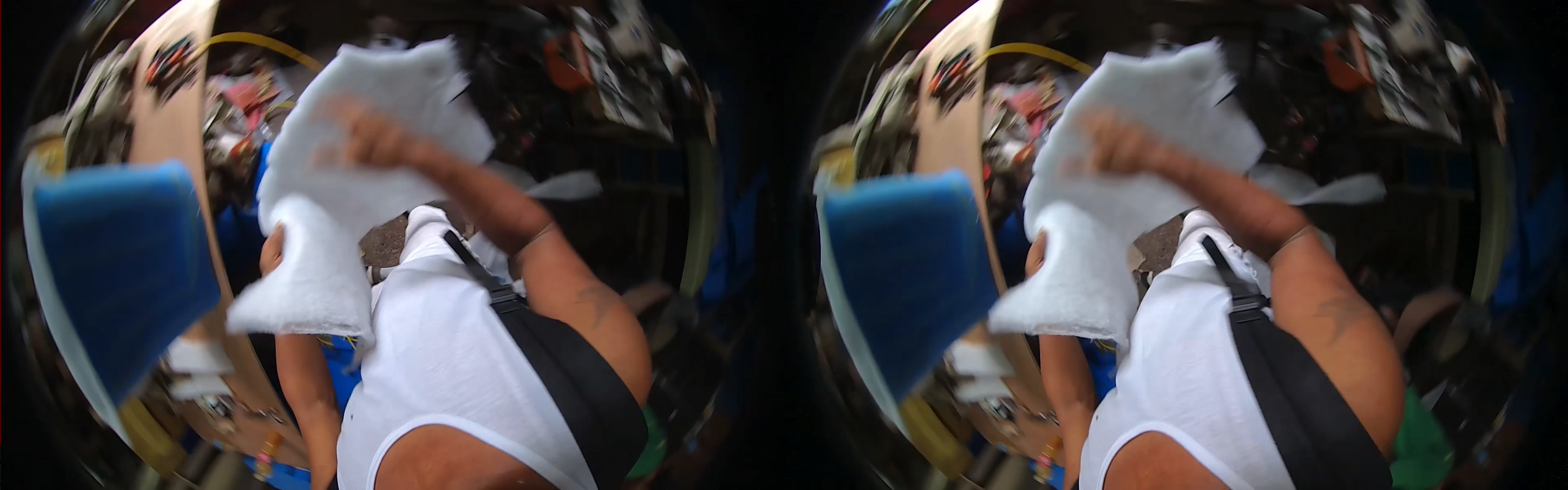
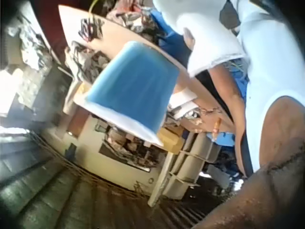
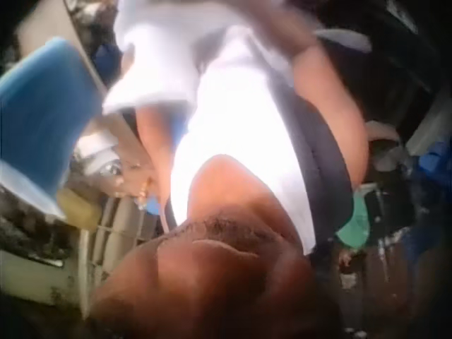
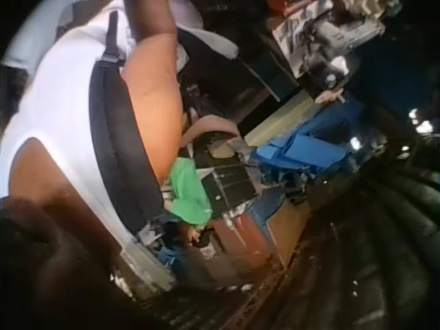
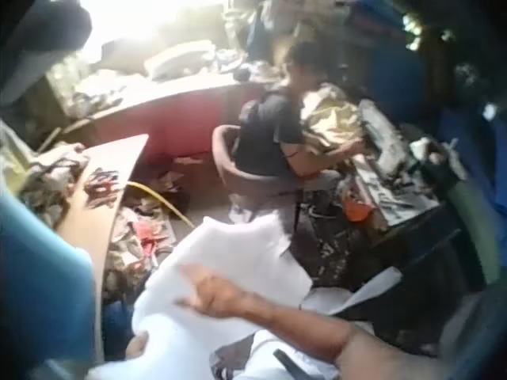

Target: The person cuts a piece of white foam using scissors, then applies a yellow liquid from a plastic bottle onto a blue foam cushion. They then place and smooth the cut white foam onto the cushion, trimming excess material with scissors.

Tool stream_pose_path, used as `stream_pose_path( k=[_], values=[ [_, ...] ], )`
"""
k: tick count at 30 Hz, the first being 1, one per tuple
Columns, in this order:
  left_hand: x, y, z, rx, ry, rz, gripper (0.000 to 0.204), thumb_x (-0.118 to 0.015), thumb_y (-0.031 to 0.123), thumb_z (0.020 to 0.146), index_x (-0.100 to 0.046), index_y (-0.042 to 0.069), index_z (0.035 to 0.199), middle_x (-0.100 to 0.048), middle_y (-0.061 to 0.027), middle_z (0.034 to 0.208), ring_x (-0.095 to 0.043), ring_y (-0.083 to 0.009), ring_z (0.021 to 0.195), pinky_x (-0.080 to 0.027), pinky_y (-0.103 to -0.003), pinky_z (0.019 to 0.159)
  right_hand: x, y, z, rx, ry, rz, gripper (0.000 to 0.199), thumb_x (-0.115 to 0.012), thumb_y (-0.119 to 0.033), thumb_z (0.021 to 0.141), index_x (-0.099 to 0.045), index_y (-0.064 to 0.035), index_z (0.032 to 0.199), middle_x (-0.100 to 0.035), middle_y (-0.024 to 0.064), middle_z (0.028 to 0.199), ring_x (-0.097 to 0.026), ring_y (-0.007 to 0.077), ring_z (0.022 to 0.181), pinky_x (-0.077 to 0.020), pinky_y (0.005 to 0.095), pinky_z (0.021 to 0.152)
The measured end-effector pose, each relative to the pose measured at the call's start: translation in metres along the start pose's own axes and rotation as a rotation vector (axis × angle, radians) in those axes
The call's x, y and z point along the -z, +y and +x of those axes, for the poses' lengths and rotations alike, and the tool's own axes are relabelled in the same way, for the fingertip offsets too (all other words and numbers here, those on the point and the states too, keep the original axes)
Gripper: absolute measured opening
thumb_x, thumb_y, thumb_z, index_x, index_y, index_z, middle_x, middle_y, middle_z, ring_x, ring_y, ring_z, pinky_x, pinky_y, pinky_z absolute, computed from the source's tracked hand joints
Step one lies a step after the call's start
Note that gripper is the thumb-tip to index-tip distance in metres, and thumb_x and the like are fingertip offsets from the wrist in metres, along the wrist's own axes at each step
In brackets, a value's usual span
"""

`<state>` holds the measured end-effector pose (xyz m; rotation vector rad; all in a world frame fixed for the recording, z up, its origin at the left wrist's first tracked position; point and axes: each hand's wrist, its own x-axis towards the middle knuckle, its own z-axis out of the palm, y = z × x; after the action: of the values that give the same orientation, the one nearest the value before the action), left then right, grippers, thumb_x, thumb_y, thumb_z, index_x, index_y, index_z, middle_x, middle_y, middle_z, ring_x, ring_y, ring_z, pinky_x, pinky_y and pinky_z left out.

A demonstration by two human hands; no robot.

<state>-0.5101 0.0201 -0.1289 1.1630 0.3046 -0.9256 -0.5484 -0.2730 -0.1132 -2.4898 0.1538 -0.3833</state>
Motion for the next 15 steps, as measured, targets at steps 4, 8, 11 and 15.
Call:
stream_pose_path(
  k=[4, 8, 11, 15],
  values=[
    [-0.006, -0.004, 0.057, 0.486, -0.483, -0.265, 0.068, -0.044, 0.052, 0.1, -0.043, -0.002, 0.141, -0.052, -0.0227, 0.139, -0.051, -0.0395, 0.126, -0.04, -0.052, 0.108, -0.023, -0.055, -0.128, -0.159, -0.304, 0.622, 0.104, -0.063, -0.069, 0.083, -0.031, 0.0073, 0.146, -0.038, 0.0303, 0.146, -0.04, 0.0422, 0.137, -0.0306, 0.0465, 0.116],
    [0.011, -0.051, 0.122, 0.141, -0.303, 0.094, 0.046, -0.05, 0.034, 0.101, -0.049, 0.001, 0.133, -0.056, -0.0183, 0.135, -0.058, -0.0341, 0.12, -0.049, -0.049, 0.101, -0.01, -0.078, -0.166, -0.325, -0.101, 0.526, 0.104, -0.069, -0.062, 0.081, -0.028, 0.0099, 0.145, -0.037, 0.0356, 0.142, -0.044, 0.048, 0.13, -0.0362, 0.0493, 0.111],
    [0.006, -0.076, 0.133, -0.035, -0.123, 0.176, 0.041, -0.047, 0.029, 0.103, -0.05, 0.001, 0.132, -0.057, -0.0171, 0.133, -0.059, -0.0333, 0.118, -0.049, -0.049, 0.101, -0.017, -0.071, -0.164, -0.466, -0.135, 0.522, 0.103, -0.067, -0.058, 0.085, -0.021, 0.0115, 0.147, -0.035, 0.0336, 0.146, -0.045, 0.0475, 0.129, -0.039, 0.0512, 0.108],
    [-0.024, -0.07, 0.097, 0.031, -0.303, 0.062, 0.039, -0.045, 0.026, 0.103, -0.05, 0.0, 0.131, -0.059, -0.0148, 0.13, -0.059, -0.0314, 0.118, -0.05, -0.047, 0.099, -0.048, -0.056, -0.155, -0.465, -0.063, 0.555, 0.049, -0.065, -0.02, 0.084, -0.051, 0.005, 0.123, -0.061, 0.0305, 0.112, -0.065, 0.0489, 0.094, -0.0529, 0.0509, 0.085]
  ],
)
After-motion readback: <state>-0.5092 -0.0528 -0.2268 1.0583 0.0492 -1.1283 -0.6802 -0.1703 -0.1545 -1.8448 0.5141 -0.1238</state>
